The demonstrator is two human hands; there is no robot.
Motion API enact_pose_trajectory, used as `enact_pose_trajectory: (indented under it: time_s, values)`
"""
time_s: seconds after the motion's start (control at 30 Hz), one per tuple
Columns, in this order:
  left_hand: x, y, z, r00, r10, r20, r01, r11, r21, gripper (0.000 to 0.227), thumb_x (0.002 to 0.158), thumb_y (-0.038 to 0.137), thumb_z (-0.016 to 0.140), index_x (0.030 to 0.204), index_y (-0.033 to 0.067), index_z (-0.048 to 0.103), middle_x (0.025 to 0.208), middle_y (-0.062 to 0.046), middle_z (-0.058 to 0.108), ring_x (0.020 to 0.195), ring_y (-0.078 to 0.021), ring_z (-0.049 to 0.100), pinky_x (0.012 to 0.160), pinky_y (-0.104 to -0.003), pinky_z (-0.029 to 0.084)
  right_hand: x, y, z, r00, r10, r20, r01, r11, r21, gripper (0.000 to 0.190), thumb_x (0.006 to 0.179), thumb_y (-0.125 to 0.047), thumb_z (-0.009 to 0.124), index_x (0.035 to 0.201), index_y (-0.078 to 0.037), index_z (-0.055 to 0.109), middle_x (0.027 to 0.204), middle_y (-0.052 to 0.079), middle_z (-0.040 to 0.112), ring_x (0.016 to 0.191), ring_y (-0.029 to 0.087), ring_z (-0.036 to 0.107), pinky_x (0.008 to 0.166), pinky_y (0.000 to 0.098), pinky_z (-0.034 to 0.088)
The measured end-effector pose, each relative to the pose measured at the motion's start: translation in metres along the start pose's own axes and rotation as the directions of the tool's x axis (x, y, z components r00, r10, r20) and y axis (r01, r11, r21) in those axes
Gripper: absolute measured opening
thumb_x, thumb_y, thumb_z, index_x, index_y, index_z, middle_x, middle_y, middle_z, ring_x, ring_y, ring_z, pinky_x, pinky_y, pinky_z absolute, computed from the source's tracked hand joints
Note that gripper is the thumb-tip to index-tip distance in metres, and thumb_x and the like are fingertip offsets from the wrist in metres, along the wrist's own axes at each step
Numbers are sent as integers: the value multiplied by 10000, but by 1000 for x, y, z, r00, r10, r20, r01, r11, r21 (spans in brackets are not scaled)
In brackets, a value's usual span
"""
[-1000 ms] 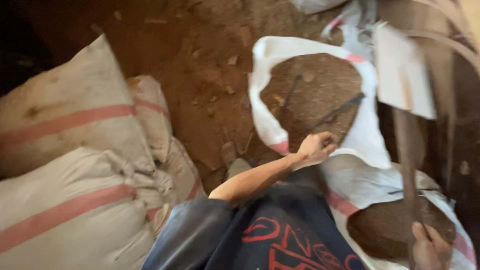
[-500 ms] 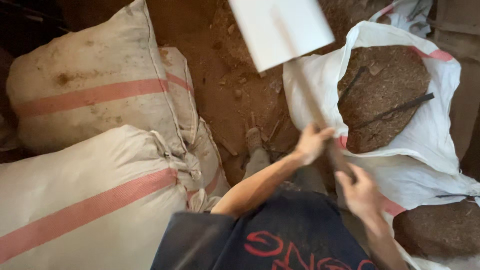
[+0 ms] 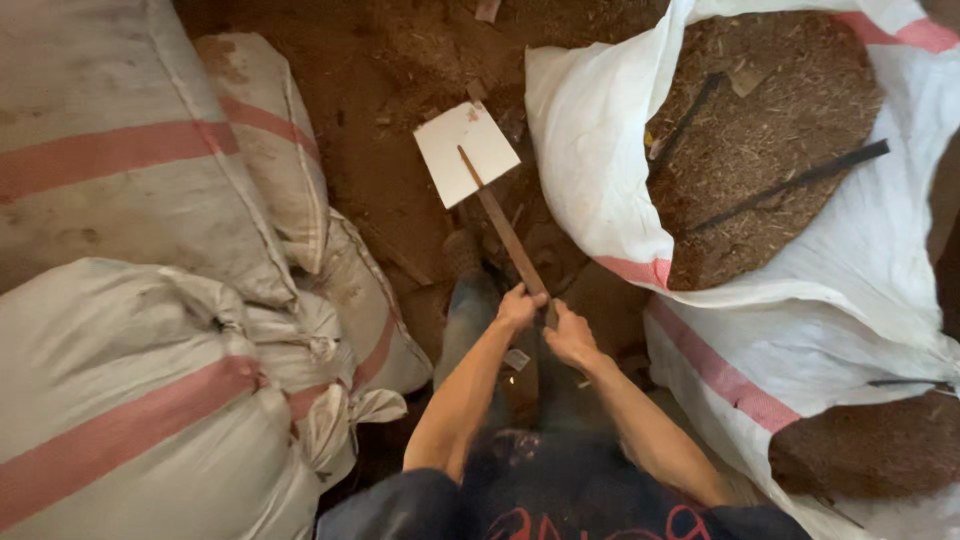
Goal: The person scoops wood shavings from a pile on the floor into a white sack using a shovel. After filling the sack, they gather the top edges and tie it closed with a black plastic tie.
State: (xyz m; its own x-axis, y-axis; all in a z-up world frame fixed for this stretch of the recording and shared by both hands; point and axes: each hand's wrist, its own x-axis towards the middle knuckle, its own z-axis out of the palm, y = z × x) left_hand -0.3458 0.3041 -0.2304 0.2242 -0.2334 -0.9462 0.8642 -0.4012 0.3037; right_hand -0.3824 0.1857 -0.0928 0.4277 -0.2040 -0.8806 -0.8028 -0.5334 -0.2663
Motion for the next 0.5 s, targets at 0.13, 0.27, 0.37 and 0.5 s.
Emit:
enact_pose_trajectory:
  time_s: [0.13,0.27,0.37,0.5]
  values:
    - [23,-53,7,995,81,-56,-67,976,206,647,872,232,774,1440,51,522,1234,-138,695,1120,-226,670,971,-336,511,16,38,21,998,-65,14,64,996,58,681,866,-206,681,1494,-184,416,1146,265,695,1104,461,650,924,521,525]
    - [27,-79,18,983,129,133,-113,986,-124,633,832,249,718,1406,15,591,1294,-142,720,1187,-254,673,1021,-354,513,2,73,31,1000,24,4,-24,989,146,670,850,-207,706,1474,-193,464,1205,235,696,1138,408,673,959,471,529]
    - [28,-67,19,994,98,49,-107,969,224,644,849,307,731,1428,75,570,1307,-129,698,1241,-237,644,1054,-344,471,18,89,43,999,9,-41,-2,983,184,683,843,-210,722,1478,-162,474,1213,236,701,1146,391,681,968,446,530]
    - [30,-46,12,995,95,-1,-93,971,220,607,850,318,710,1418,126,612,1283,-134,709,1233,-261,644,1053,-353,470,50,99,63,995,67,-77,-59,993,106,764,823,-173,738,1531,-148,452,1202,266,701,1156,409,668,977,443,528]
